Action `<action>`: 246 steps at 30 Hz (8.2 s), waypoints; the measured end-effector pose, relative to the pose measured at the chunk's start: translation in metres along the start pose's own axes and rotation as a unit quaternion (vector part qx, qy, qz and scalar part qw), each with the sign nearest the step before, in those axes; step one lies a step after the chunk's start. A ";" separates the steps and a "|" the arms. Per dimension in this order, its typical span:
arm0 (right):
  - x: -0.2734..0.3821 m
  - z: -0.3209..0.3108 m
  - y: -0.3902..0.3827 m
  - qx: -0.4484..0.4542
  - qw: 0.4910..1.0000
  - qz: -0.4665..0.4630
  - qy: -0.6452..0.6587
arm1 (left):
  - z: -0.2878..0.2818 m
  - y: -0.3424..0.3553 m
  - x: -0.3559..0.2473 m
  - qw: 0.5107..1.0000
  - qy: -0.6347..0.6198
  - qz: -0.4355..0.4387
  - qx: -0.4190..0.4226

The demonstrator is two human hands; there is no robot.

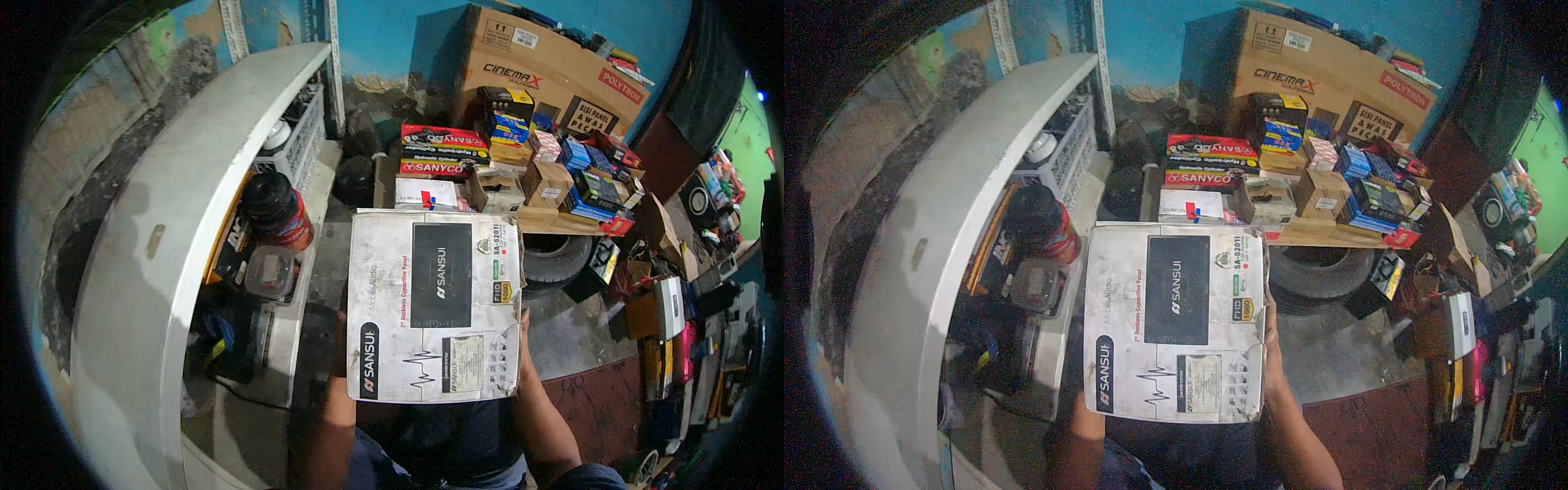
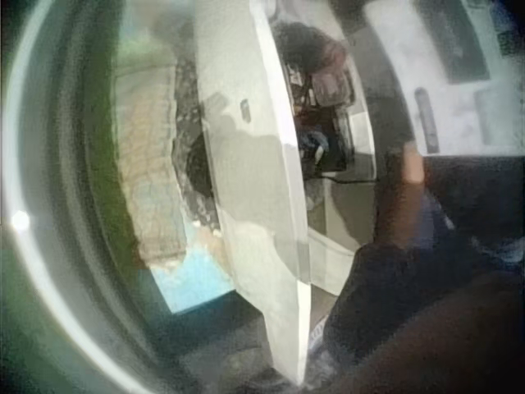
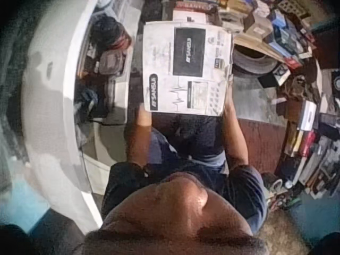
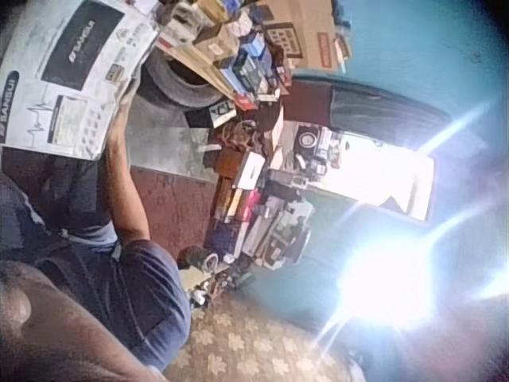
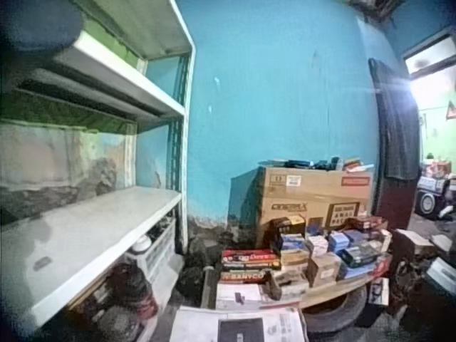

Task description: The person sorts through various car parts including a motor, a sun visor, and electronics, placing them into boxes or on shelves.

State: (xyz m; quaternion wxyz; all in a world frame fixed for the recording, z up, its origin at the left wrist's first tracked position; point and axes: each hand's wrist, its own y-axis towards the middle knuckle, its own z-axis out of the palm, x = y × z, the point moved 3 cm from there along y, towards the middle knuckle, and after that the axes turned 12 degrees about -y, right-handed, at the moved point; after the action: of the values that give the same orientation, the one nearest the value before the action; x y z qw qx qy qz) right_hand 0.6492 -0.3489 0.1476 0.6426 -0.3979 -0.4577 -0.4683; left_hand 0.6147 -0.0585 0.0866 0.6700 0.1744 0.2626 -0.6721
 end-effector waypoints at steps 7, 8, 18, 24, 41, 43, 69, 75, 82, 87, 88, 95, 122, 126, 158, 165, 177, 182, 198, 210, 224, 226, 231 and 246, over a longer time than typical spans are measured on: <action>0.003 0.004 -0.022 -0.056 0.997 0.048 0.007 | -0.003 -0.033 0.009 0.997 0.061 -0.040 -0.021; 0.002 0.004 -0.022 -0.052 0.998 0.042 0.012 | -0.002 -0.038 0.008 0.996 0.072 -0.045 -0.026; -0.005 0.038 -0.051 -0.136 0.987 0.069 0.042 | 0.073 -0.017 -0.026 0.974 0.178 -0.134 -0.037; 0.084 0.074 -0.124 -0.253 0.955 0.115 0.107 | 0.178 -0.022 -0.061 0.945 0.256 -0.203 -0.015; 0.450 0.011 -0.211 -0.513 0.852 -0.035 0.101 | 0.614 0.023 -0.139 0.837 0.326 -0.233 0.373; 0.451 0.005 -0.210 -0.537 0.836 -0.038 0.111 | 0.640 0.035 -0.119 0.823 0.319 -0.239 0.406; 0.494 -0.129 -0.376 -0.810 0.555 -0.094 0.163 | 0.870 -0.059 0.207 0.619 0.226 -0.504 0.558; 0.521 -0.185 -0.444 -0.828 0.532 -0.098 0.145 | 0.909 -0.096 0.272 0.611 0.272 -0.487 0.562; 0.528 -0.272 -0.491 -0.833 0.527 -0.094 0.144 | 0.934 -0.106 0.381 0.597 0.236 -0.552 0.533; 0.522 -0.329 -0.513 -0.834 0.524 -0.063 0.159 | 0.955 -0.121 0.456 0.617 0.232 -0.585 0.473; 0.521 -0.340 -0.518 -0.833 0.526 -0.053 0.161 | 0.957 -0.122 0.471 0.614 0.227 -0.596 0.465; 0.468 -0.448 -0.553 -0.829 0.526 -0.026 0.187 | 0.872 -0.114 0.570 0.503 0.425 -0.571 0.491; -0.191 -0.762 -0.547 -0.765 0.511 0.050 0.389 | 0.437 -0.084 1.016 0.649 0.382 -0.658 -0.002; -0.165 -0.792 -0.524 -0.745 0.506 0.069 0.428 | 0.456 -0.071 1.047 0.638 0.377 -0.671 -0.027; -0.101 -0.732 -0.438 -0.667 0.627 0.261 0.305 | 0.409 -0.072 0.926 0.756 0.533 -0.378 -0.001; -0.102 -0.738 -0.407 -0.670 0.635 0.230 0.308 | 0.421 -0.110 0.933 0.768 0.435 -0.464 -0.077; -0.080 -0.748 -0.452 -0.675 0.655 0.337 0.041 | 0.490 -0.105 0.878 0.639 0.503 -0.578 -0.072; 0.029 -0.742 -0.486 -0.624 0.680 0.385 -0.019 | 0.545 -0.090 0.824 0.625 0.561 -0.543 0.015; 0.352 -0.637 -0.630 -0.547 0.771 0.317 -0.075 | 0.738 -0.106 0.552 0.618 0.683 -0.364 0.139; 0.481 -0.663 -0.709 -0.524 0.748 0.322 -0.250 | 0.825 -0.186 0.476 0.740 0.613 -0.259 0.099; 0.517 -0.711 -0.617 -0.333 0.854 0.197 -0.348 | 0.764 -0.239 0.406 0.843 0.533 -0.076 -0.002; 0.513 -0.721 -0.599 -0.301 0.894 0.132 -0.305 | 0.765 -0.237 0.400 0.835 0.547 -0.050 -0.006; 0.518 -0.708 -0.529 -0.238 0.919 0.119 -0.292 | 0.739 -0.244 0.378 0.847 0.521 0.001 -0.104; 0.560 -0.486 -0.261 0.048 0.907 0.012 -0.419 | 0.622 -0.262 0.245 0.830 0.441 0.121 -0.318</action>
State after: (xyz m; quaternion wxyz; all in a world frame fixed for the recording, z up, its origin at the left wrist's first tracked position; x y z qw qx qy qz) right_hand 0.5812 -1.0030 0.5789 0.4156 -0.5318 -0.7017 -0.2281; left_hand 0.4176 -0.6308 0.4726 0.5774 0.2599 0.7063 -0.3165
